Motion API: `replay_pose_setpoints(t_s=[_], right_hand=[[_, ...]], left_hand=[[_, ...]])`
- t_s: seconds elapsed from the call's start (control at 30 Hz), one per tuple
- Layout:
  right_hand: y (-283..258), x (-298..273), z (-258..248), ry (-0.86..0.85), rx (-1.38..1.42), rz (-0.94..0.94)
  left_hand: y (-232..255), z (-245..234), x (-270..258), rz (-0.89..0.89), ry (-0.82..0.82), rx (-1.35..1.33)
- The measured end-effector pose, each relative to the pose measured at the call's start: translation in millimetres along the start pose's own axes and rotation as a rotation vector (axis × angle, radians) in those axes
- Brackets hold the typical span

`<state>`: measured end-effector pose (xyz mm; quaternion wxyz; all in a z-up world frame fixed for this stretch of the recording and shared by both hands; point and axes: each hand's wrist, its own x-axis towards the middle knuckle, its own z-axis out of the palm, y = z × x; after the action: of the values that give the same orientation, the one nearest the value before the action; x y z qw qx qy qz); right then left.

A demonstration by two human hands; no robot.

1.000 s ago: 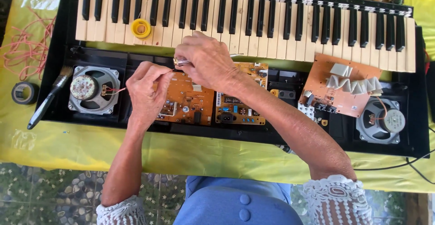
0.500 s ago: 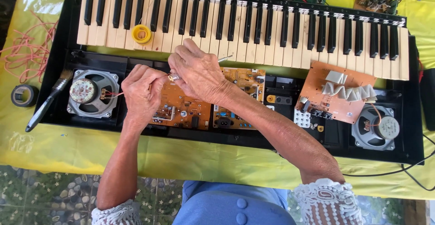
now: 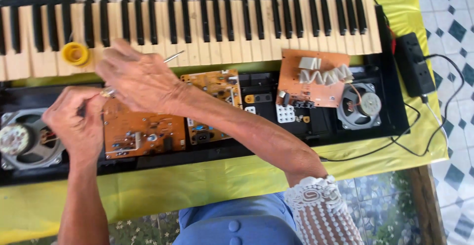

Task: The person works on the internal components of a disassembled electronic keyboard placed on a yellow-covered table. They connect wires to a speaker and circuit board, then use a soldering iron to solder connections on a small circuit board before placing it back into the keyboard chassis.

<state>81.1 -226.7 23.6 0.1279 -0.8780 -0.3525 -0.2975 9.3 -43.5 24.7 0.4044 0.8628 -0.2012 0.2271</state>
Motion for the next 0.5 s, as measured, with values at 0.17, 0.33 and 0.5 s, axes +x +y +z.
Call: replay_pose_setpoints(t_s=[0.17,0.33,0.5], right_hand=[[0.3,-3.1,7.3,0.055,0.165,0.057],[28.3,-21.5,-114.1,0.022,0.358,0.09],[60.5,-70.9,-291.4,-0.03,0.458,0.12]], left_hand=[[-25.0,1.3,-9.1,0.111,-0.007,0.139],[30.3,15.8,13.5,0.305,-0.003,0.259],[88.0,55.6,30.4,0.417,0.099,0.242]])
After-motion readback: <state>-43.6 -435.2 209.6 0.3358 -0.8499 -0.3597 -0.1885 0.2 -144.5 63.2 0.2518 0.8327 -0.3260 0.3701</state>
